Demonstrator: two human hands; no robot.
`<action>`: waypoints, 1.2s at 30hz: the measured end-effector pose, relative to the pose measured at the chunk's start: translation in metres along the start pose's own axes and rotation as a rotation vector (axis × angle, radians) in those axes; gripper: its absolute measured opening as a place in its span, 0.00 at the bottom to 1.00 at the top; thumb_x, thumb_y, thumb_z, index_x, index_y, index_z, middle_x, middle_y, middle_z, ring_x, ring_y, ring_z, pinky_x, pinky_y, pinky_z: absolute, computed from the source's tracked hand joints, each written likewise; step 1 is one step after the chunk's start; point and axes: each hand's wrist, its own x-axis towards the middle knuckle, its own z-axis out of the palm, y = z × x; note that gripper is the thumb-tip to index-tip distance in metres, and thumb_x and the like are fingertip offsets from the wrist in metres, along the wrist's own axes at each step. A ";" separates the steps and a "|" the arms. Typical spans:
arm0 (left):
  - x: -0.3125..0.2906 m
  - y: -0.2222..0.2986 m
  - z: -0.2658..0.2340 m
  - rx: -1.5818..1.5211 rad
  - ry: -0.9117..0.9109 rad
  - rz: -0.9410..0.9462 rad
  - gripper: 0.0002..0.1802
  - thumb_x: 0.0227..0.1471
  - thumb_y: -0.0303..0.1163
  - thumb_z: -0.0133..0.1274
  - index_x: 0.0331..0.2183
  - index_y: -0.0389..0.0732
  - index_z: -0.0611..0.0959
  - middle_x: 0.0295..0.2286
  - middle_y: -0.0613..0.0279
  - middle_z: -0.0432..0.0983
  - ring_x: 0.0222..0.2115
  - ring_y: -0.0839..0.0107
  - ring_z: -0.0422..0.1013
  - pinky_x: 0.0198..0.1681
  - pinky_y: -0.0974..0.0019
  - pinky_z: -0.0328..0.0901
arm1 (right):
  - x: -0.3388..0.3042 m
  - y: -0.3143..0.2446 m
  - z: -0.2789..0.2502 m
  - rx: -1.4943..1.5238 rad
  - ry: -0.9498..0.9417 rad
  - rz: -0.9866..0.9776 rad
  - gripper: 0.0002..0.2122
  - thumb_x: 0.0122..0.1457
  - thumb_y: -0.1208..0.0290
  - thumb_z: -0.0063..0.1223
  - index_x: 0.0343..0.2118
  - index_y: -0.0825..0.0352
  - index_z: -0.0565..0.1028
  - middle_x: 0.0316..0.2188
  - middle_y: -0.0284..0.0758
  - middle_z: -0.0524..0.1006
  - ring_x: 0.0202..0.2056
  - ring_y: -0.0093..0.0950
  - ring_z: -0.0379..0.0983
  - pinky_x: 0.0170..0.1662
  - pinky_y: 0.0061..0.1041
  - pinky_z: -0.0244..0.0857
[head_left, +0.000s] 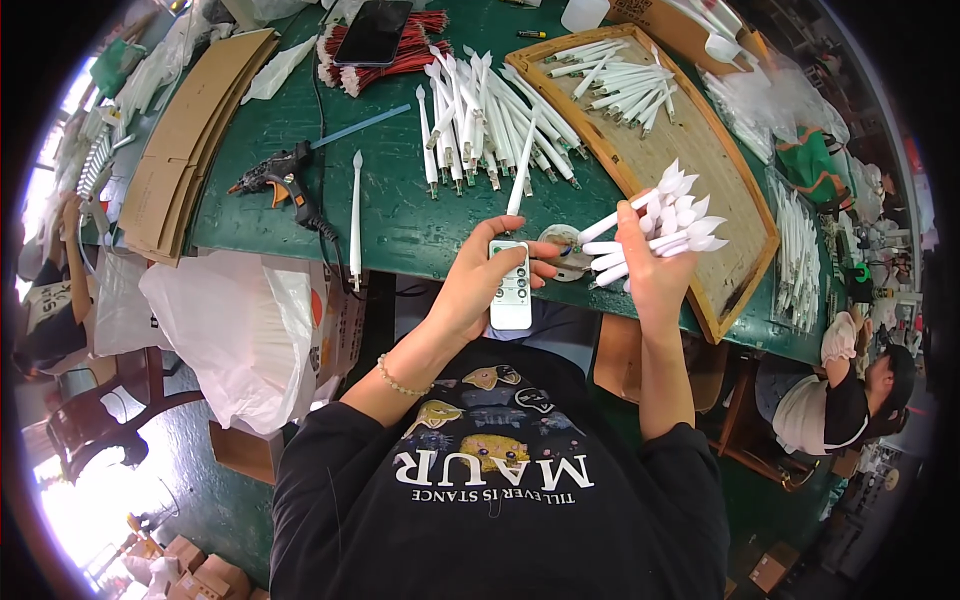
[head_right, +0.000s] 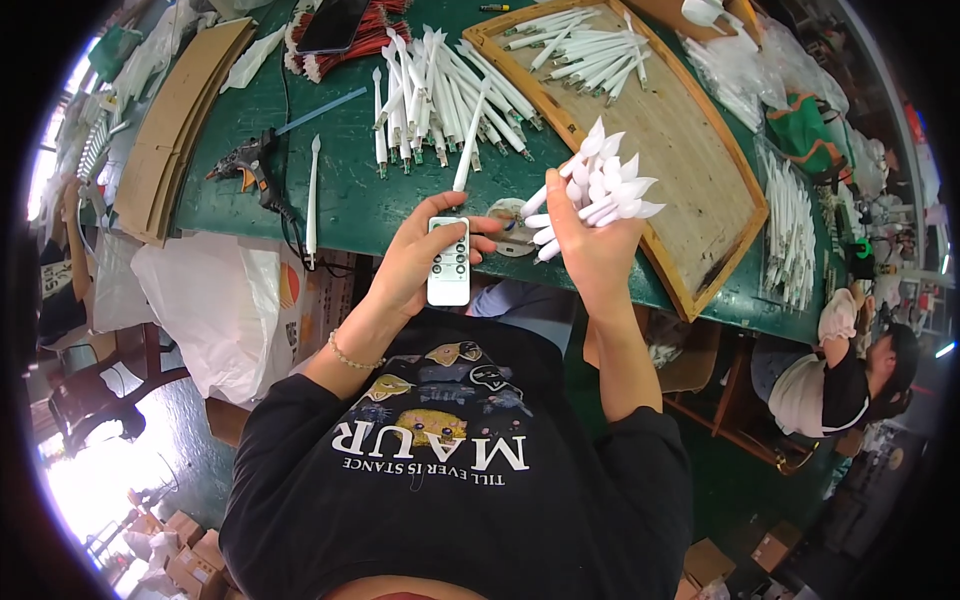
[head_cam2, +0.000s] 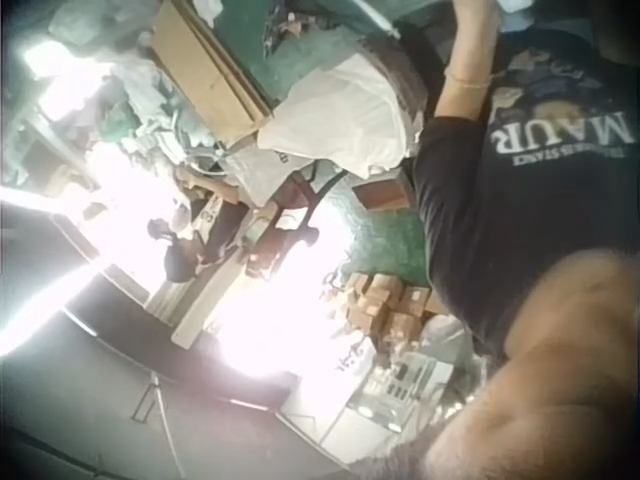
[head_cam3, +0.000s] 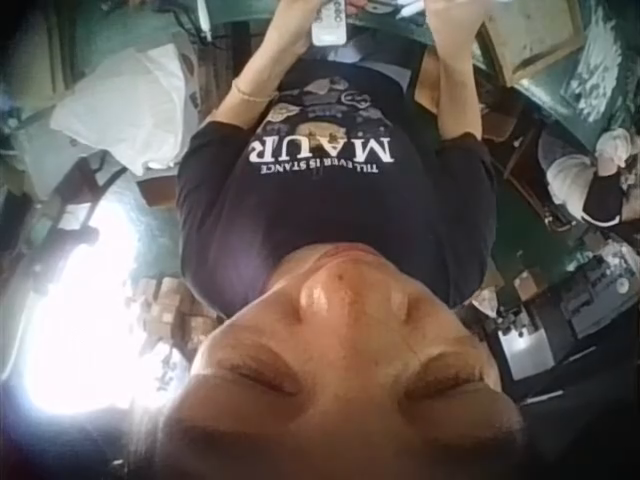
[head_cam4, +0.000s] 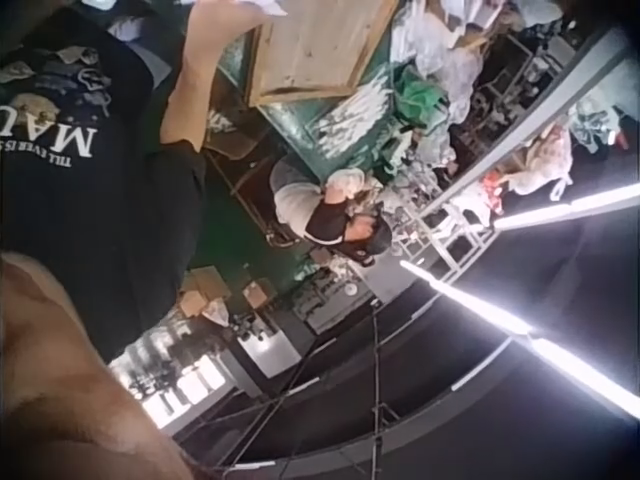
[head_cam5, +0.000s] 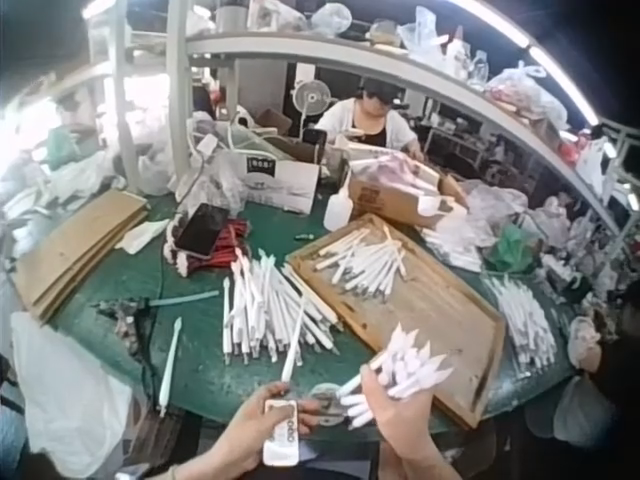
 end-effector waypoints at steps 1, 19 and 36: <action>0.000 0.000 0.000 -0.001 0.001 -0.002 0.26 0.57 0.24 0.45 0.54 0.30 0.56 0.41 0.41 0.75 0.35 0.64 0.75 0.37 0.68 0.71 | -0.001 0.000 0.002 -0.014 -0.001 -0.013 0.07 0.55 0.82 0.56 0.35 0.69 0.71 0.24 0.27 0.70 0.23 0.14 0.65 0.26 0.15 0.57; -0.002 -0.001 0.003 0.100 0.032 0.025 0.22 0.55 0.22 0.43 0.51 0.32 0.59 0.40 0.42 0.76 0.32 0.69 0.74 0.35 0.70 0.69 | -0.001 0.008 0.004 -0.023 0.020 -0.051 0.07 0.55 0.83 0.56 0.36 0.69 0.71 0.25 0.27 0.70 0.24 0.14 0.64 0.26 0.15 0.57; -0.004 -0.001 0.002 0.087 0.011 0.037 0.21 0.56 0.21 0.43 0.51 0.32 0.59 0.42 0.40 0.75 0.31 0.71 0.74 0.32 0.72 0.69 | 0.049 -0.023 -0.104 -0.277 0.155 0.321 0.08 0.55 0.67 0.58 0.29 0.64 0.72 0.19 0.27 0.70 0.19 0.16 0.65 0.22 0.17 0.57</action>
